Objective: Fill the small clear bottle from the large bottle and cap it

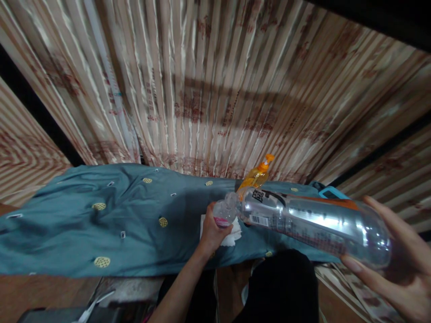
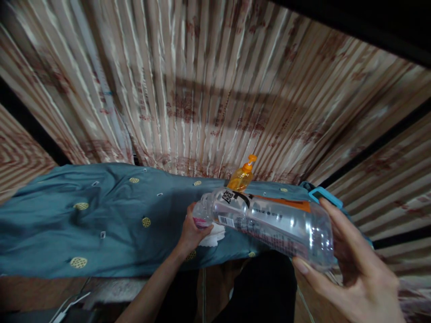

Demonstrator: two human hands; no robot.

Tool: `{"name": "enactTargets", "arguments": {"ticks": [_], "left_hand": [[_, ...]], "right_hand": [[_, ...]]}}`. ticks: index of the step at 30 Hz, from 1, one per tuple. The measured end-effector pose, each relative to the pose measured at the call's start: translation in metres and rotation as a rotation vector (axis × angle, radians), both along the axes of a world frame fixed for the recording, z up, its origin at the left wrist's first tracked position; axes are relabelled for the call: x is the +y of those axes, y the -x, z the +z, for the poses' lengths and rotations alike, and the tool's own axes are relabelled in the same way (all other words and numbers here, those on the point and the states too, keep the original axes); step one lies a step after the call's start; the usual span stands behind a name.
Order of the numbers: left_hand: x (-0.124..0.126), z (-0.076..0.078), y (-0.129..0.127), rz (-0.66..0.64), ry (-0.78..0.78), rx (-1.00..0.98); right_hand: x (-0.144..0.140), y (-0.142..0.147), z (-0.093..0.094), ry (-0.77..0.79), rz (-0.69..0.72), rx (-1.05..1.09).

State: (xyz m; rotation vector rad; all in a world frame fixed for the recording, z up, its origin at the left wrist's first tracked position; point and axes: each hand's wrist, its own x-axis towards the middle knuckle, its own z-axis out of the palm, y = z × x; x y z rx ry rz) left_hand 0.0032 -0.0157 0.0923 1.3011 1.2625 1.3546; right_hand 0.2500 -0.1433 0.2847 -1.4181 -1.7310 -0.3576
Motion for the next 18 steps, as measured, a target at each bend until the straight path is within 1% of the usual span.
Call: {"name": "enactTargets", "arguments": {"ticks": [7, 10, 18], "left_hand": [[0.0001, -0.0014, -0.0008, -0.003, 0.004, 0.000], [0.0007, -0.0029, -0.0012, 0.001, 0.011, -0.010], [0.0004, -0.0012, 0.0001, -0.027, -0.005, -0.001]], "right_hand": [[-0.0004, -0.0058, -0.0034, 0.061, 0.026, 0.115], [-0.0008, -0.0062, -0.0055, 0.059, 0.031, 0.149], [0.0016, -0.0038, -0.0036, 0.022, 0.027, 0.064]]}}
